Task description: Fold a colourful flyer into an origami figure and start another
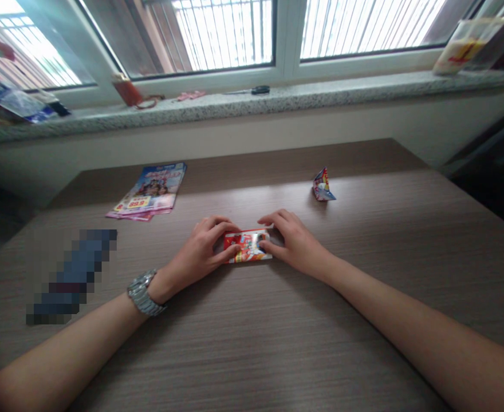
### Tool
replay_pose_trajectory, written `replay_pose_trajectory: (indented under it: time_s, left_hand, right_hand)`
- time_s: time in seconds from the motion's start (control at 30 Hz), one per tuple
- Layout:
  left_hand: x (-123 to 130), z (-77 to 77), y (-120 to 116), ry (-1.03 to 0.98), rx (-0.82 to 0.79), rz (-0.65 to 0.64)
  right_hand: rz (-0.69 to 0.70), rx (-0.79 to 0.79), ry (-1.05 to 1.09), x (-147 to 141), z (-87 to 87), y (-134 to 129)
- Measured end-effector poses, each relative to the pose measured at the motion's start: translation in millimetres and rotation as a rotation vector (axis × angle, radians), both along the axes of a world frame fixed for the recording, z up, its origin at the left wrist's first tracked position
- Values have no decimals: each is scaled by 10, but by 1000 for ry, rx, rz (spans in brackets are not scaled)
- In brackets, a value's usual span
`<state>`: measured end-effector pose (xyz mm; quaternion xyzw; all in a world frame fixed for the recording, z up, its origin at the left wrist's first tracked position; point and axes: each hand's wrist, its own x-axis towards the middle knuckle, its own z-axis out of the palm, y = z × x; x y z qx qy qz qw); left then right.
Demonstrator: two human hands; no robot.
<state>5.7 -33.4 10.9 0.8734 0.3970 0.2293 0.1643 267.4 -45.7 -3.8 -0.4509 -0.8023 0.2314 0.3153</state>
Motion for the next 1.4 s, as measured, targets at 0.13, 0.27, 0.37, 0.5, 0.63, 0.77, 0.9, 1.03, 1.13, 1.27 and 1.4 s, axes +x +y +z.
replay_pose_trajectory:
  time_s: [0.13,0.27,0.37,0.5,0.63,0.77,0.9,1.03,1.13,1.27,1.4]
  left_hand:
    - [4,3,10,-2,5,-10]
    - [3,-5,18,-1,12,-14]
    - [-3,-17,17,-7,11,-16]
    - [-12,-29,17,-28,22,-23]
    - [-15,-3,14,-61,5,-43]
    - [-18,21,8,-130,-61,-89]
    - [-24,4,3,-200,-126,-101]
    - [-30,-11,-1,-223,-132,-91]
    - [-28,-12,-1,-249,-140,-84]
    - [-20,-24,-2,-276,-179,-74]
    - [-19,-46,1,-297,-206,-72]
  right_hand:
    - [-5,54,-37,11,-34,14]
    - [10,56,-43,15,-14,13]
    - [28,37,-34,10,27,5]
    - [52,29,-46,2,55,-6]
    - [56,5,-1,0,53,-18]
    - [59,-43,73,4,48,-39]
    - [57,-118,141,11,27,-52]
    - [36,-241,300,16,0,-36]
    - [21,-337,366,19,2,-17]
    - [-13,-362,369,18,26,-9]
    - [-65,-341,342,10,53,-22]
